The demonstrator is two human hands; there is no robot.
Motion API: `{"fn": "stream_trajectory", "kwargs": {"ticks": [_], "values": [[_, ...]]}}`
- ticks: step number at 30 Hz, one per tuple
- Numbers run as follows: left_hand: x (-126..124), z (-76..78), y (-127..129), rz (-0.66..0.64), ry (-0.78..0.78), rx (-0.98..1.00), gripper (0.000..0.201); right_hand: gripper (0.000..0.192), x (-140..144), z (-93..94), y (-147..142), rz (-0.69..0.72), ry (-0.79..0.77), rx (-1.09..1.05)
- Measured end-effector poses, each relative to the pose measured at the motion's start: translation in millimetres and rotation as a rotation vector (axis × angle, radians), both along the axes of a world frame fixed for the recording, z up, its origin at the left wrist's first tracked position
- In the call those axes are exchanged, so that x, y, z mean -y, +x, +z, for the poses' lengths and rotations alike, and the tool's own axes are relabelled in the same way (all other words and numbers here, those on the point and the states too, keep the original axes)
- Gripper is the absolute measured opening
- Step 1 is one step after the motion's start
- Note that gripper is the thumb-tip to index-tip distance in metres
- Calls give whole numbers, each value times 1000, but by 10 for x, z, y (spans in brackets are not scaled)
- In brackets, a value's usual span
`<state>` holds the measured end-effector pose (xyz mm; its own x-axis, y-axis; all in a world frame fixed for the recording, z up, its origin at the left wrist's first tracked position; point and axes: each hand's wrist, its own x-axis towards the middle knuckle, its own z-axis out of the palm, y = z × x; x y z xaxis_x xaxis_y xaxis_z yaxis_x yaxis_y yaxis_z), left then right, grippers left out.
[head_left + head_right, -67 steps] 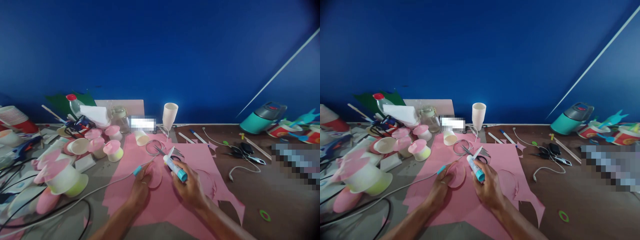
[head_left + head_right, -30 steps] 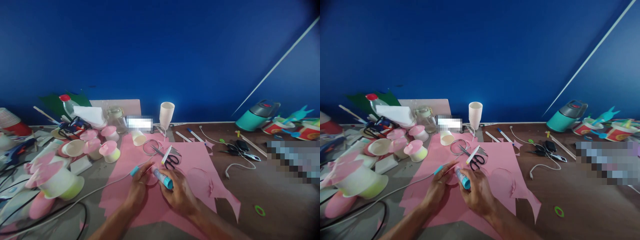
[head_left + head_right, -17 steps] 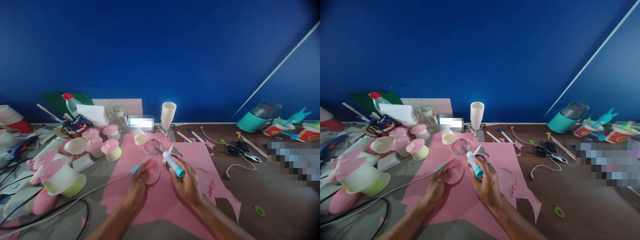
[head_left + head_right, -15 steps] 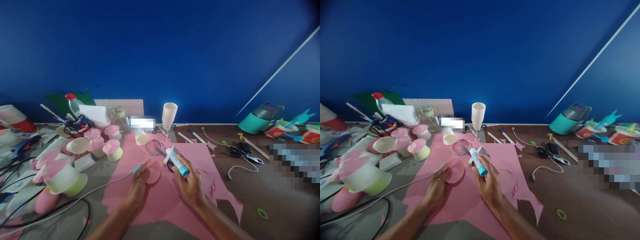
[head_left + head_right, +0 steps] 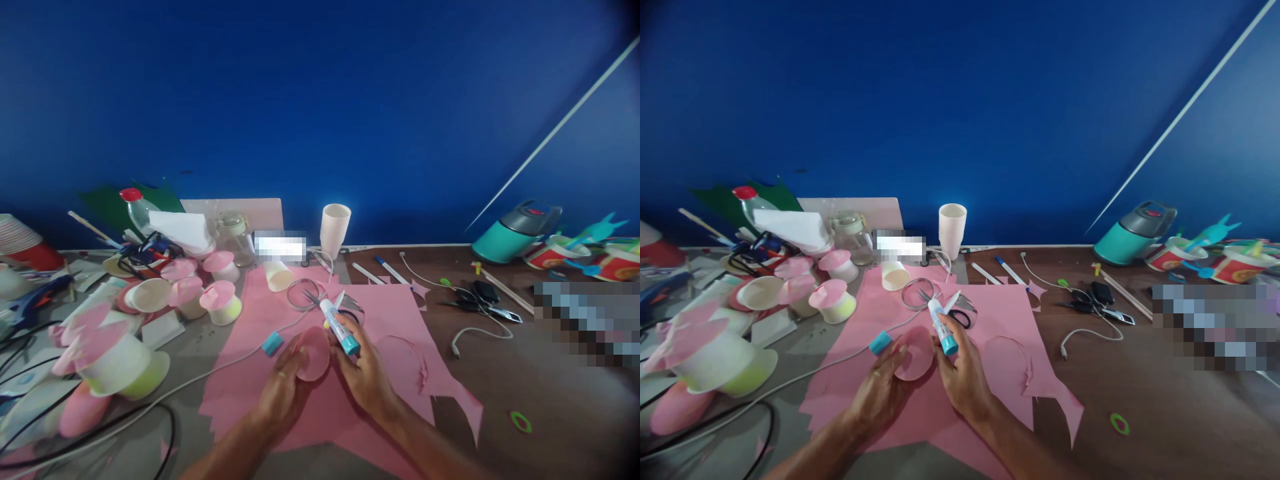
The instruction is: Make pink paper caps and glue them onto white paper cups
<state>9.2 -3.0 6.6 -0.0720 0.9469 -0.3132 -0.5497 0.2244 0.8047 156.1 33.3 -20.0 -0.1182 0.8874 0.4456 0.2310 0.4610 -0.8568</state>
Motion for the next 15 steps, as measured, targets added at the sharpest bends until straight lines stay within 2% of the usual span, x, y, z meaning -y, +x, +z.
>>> {"fn": "stream_trajectory", "kwargs": {"ticks": [4,10,15], "values": [[12,-47,7,-10,-2,29,26,39,-17,-13,3,13,-35,-56],[35,-107,-24,-74,50,59,34,35,-27,-26,19,-41,-32,5],[39,-56,-102,-188,80,143,42,37,-63,30,99,55,-81,8]]}}
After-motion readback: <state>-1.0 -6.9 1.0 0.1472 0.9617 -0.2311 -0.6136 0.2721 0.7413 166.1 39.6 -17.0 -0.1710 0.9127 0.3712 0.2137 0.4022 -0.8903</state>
